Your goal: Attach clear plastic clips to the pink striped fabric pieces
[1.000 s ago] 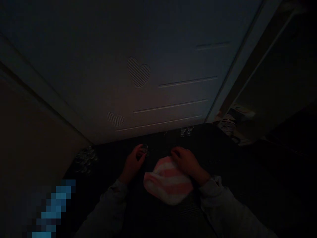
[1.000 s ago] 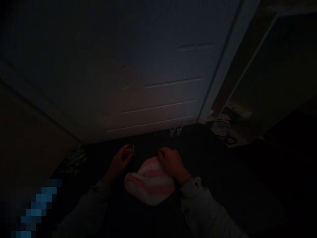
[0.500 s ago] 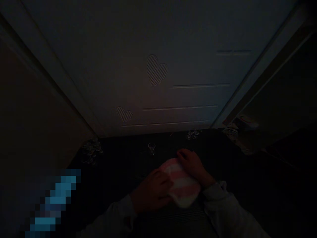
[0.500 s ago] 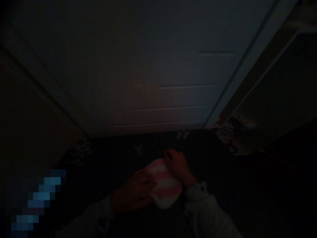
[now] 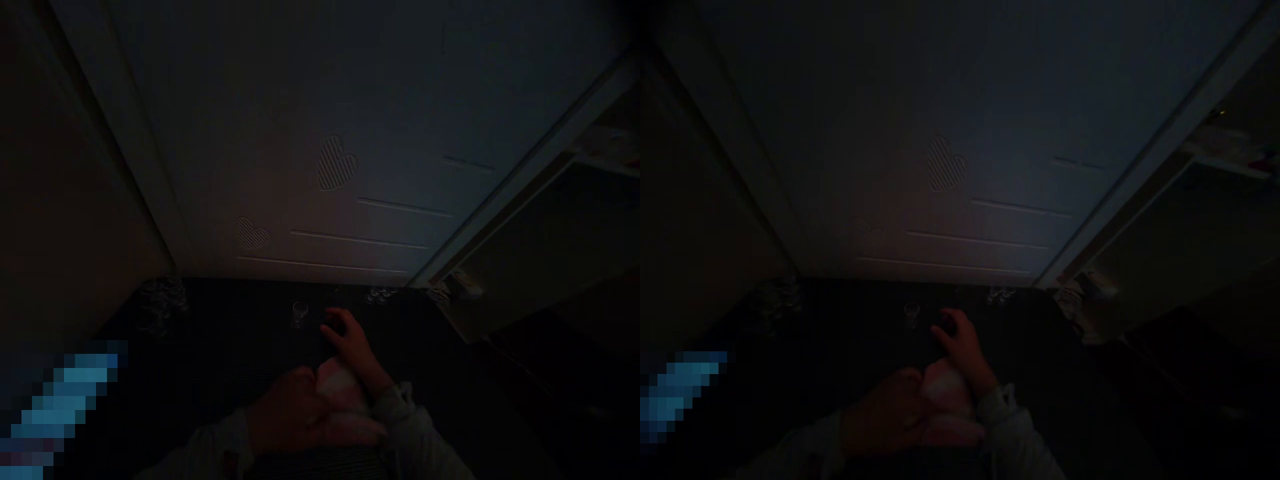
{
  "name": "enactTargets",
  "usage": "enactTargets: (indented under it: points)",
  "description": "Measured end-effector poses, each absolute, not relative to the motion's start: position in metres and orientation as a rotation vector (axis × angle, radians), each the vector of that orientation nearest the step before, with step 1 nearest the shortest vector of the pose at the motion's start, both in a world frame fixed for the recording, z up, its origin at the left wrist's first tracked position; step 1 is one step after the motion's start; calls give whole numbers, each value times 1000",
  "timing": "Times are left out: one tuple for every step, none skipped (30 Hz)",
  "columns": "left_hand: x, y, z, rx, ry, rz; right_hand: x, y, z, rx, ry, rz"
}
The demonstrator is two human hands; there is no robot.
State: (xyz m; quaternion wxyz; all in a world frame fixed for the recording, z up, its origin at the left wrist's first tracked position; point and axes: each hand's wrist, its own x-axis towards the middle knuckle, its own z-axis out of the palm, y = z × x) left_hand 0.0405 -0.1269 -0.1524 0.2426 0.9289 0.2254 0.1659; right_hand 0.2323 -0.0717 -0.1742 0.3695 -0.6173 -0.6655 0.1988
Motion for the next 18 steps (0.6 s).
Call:
enactTargets:
  points:
    - [41, -126, -153, 2547, 581, 444, 227, -68, -173, -1563, -1728, 520]
    - [41, -125, -153, 2556, 550, 433, 222, -64, -172, -1542, -1745, 532]
    - [40, -122, -154, 2560, 526, 421, 218, -61, -170, -1520, -1762, 545]
    - [38, -119, -154, 2558, 512, 411, 214, -58, -169, -1499, -1779, 558]
    - [36, -116, -154, 2553, 503, 398, 210, -55, -167, -1479, -1795, 570]
    - [33, -112, -154, 2547, 504, 385, 206, -53, -166, -1461, -1810, 579]
    - [29, -109, -153, 2541, 518, 374, 201, -51, -164, -1448, -1824, 586]
    - [25, -106, -152, 2534, 543, 366, 197, -49, -164, -1438, -1835, 589]
    - [21, -102, -150, 2526, 576, 361, 191, -47, -163, -1433, -1846, 592]
    - [18, -100, -148, 2516, 614, 358, 186, -44, -164, -1431, -1854, 593]
    - [15, -97, -147, 2504, 654, 356, 180, -42, -165, -1431, -1860, 595]
    - [13, -95, -146, 2493, 693, 353, 175, -40, -166, -1437, -1864, 599]
    - [11, -93, -145, 2482, 727, 347, 172, -38, -168, -1448, -1857, 603]
    - [10, -92, -145, 2471, 758, 337, 169, -35, -170, -1461, -1839, 608]
    - [10, -91, -145, 2460, 787, 325, 168, -34, -172, -1473, -1813, 613]
    - [10, -90, -146, 2451, 813, 310, 167, -32, -174, -1483, -1778, 619]
    - [11, -89, -147, 2442, 838, 295, 168, -31, -176, -1490, -1737, 624]
    - [11, -89, -148, 2434, 863, 280, 168, -31, -178, -1493, -1693, 630]
